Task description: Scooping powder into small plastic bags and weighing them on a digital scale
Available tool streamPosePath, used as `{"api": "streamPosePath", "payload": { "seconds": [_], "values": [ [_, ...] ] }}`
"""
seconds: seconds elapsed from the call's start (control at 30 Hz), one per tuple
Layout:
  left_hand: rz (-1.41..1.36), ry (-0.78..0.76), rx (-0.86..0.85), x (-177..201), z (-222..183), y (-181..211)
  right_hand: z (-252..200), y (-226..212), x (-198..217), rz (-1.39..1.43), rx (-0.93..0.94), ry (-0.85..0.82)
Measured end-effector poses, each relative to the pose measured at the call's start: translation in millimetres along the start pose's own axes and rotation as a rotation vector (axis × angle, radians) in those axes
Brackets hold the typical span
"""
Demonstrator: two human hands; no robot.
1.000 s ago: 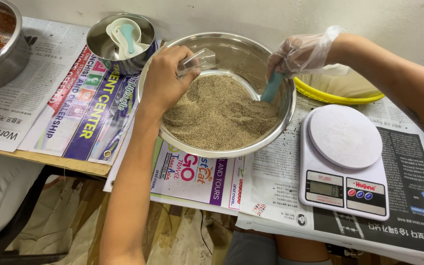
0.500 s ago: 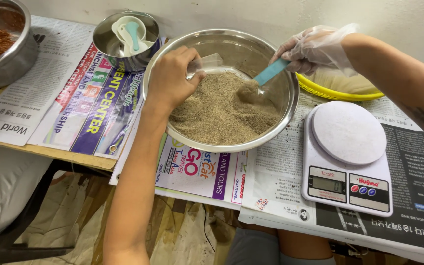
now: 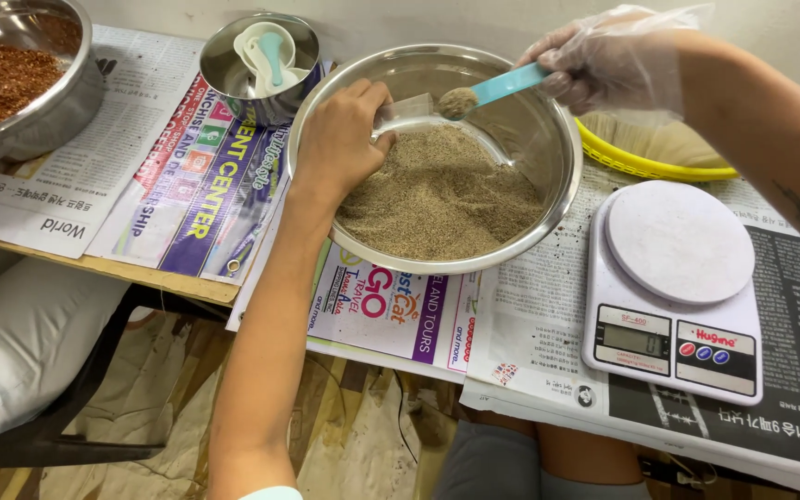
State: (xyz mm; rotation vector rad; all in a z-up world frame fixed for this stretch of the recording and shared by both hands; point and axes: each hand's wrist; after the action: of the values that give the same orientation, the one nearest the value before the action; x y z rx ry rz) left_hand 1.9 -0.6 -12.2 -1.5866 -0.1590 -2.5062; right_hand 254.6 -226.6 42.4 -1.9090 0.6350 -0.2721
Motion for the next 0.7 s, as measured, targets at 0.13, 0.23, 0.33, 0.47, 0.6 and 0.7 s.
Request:
{"api": "streamPosePath", "payload": {
  "seconds": [0.13,0.23,0.33,0.47,0.6,0.7],
  "values": [
    [-0.027,0.001,-0.007,6,-1,3,1,4,-30,0.058,-0.013,0.045],
    [-0.071,-0.025,0.005,9,-1,4,-6,4,-59,0.04,0.01,0.063],
    [-0.121,-0.046,0.008,8,0,4,-41,-9,-110,0.008,0.067,0.187],
    [-0.205,-0.037,-0.024,3,1,1,-50,10,-111,-0.948,1.185,-0.214],
    [-0.384,-0.096,0.054,3,1,3,-79,-4,-124,-0.667,0.523,-0.09],
    [-0.371,-0.021,-0.009,-7,3,-4,-89,-11,-105,-1.107,1.056,-0.07]
  ]
}}
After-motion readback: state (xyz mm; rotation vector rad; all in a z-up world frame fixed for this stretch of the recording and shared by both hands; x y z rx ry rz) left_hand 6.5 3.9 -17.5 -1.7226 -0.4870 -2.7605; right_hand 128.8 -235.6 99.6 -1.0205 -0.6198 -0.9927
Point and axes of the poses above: each hand's wrist, its own z-axis towards the middle knuckle, its own x-axis out of the back of the hand, y = z × x, and after that the axes turned 14 degrees about z, right-handed
